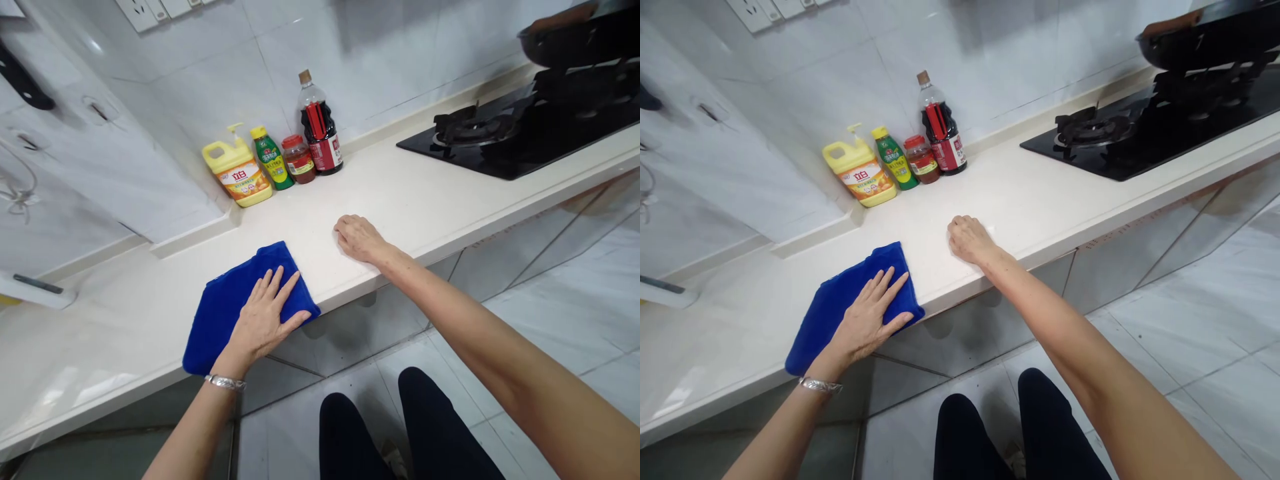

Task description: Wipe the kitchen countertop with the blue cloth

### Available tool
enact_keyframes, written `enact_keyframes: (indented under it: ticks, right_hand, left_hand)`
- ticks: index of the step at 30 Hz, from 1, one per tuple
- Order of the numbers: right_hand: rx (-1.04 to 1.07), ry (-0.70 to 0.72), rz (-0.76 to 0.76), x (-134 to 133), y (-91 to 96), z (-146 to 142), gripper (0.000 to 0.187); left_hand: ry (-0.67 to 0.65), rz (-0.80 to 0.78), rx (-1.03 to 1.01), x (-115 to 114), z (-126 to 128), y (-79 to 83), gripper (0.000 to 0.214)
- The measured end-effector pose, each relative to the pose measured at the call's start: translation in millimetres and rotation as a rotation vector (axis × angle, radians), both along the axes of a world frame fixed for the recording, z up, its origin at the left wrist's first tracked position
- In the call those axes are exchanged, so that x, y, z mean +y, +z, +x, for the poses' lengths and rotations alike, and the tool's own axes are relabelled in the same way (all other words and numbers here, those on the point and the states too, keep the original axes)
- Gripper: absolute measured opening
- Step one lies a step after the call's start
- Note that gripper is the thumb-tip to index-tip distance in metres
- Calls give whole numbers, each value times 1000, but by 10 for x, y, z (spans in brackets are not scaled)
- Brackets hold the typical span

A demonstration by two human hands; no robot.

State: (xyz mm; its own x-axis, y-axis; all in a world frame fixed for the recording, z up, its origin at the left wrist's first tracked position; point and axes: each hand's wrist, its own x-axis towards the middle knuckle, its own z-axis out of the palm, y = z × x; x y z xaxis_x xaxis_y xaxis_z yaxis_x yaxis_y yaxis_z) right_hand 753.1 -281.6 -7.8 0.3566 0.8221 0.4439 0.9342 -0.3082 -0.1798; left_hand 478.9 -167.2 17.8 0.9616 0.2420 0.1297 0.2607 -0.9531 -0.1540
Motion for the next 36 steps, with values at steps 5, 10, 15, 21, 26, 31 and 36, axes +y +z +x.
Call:
enact_keyframes:
  ticks: [5, 10, 15, 21, 26, 31, 36]
  right_hand:
    - [64, 36, 22, -36, -13, 45, 30]
    - [125, 78, 62, -73, -8, 69, 29]
    - [137, 85, 88, -99, -35, 94, 31]
    - [158, 87, 90, -86, -70, 136, 32]
    - [124, 96, 72, -102, -42, 100, 30]
    - [96, 52, 24, -109, -3, 44, 31]
    - [75, 44, -3, -125, 37, -10, 33]
  left_hand:
    - [-44, 55, -47, 13, -42, -46, 80]
    - [-112, 59, -67, 216, -324, -45, 76]
    - [-66, 20, -73, 579, -805, -30, 82]
    - [48, -22, -71, 1036, -1416, 6, 91]
    - [105, -48, -47, 1249, -1667, 23, 92]
    - [156, -94, -68, 1192, -1622, 31, 90]
    - [155, -87, -83, 1082, -1563, 39, 88]
